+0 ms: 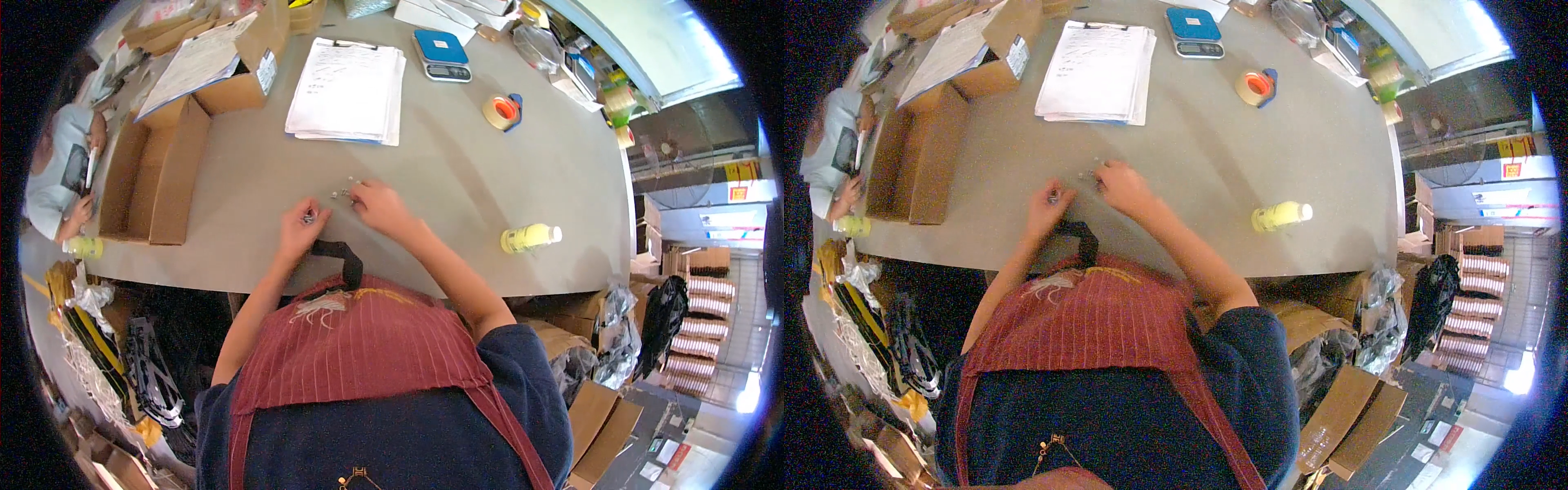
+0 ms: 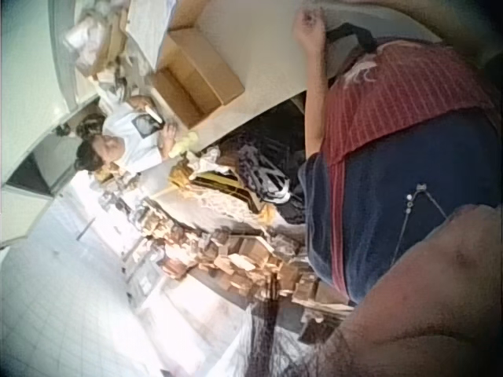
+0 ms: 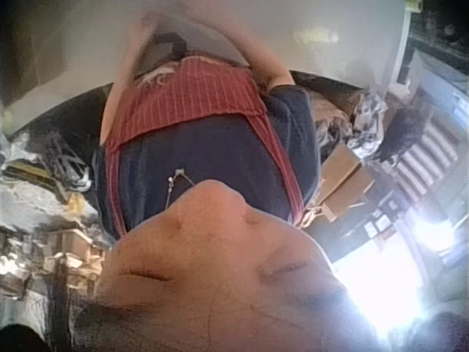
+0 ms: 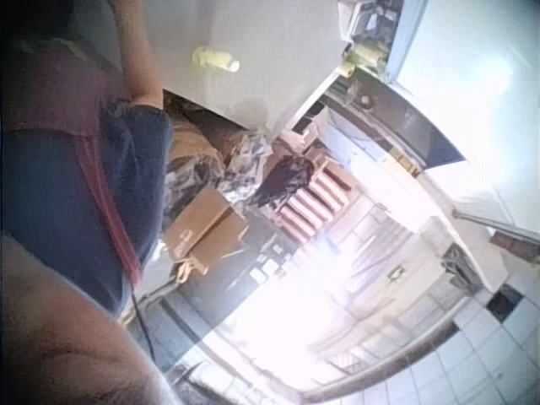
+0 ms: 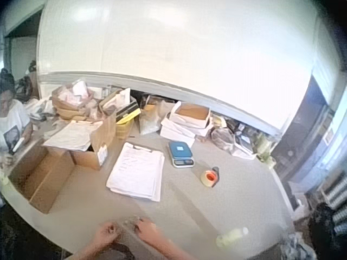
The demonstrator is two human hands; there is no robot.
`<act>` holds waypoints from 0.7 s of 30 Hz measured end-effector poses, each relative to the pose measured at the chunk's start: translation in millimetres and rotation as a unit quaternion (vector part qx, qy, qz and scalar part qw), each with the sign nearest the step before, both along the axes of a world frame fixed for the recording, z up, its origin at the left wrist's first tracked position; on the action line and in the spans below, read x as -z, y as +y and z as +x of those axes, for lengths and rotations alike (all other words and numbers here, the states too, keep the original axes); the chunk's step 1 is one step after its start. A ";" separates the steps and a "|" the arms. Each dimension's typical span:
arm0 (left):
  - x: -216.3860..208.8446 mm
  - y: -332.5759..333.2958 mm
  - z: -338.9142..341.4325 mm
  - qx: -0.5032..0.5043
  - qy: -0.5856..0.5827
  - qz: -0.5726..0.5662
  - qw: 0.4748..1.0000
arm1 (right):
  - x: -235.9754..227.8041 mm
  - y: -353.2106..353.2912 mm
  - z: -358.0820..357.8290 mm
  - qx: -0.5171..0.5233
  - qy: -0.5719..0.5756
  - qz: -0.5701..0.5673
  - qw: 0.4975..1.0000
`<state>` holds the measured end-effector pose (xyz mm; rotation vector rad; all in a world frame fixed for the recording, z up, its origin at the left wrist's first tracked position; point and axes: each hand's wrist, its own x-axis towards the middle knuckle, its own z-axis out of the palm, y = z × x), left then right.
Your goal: The person walks through a warehouse to a workbench, looks at a clipboard, and handles small parts and boxes.
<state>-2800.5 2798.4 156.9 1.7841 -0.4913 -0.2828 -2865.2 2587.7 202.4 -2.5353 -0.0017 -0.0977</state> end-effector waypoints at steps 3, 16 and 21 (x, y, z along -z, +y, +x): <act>-8.7 -0.6 0.1 -0.004 -0.029 0.001 1.000 | -2.7 -3.4 -1.0 -0.002 0.037 0.017 0.999; -15.7 7.4 -1.5 0.009 -0.131 0.075 0.989 | -35.8 30.2 -3.9 0.005 -0.006 0.287 0.958; -12.1 1.4 -3.0 -0.007 -0.151 -0.023 0.988 | -37.8 51.7 7.9 -0.098 -0.110 0.170 0.975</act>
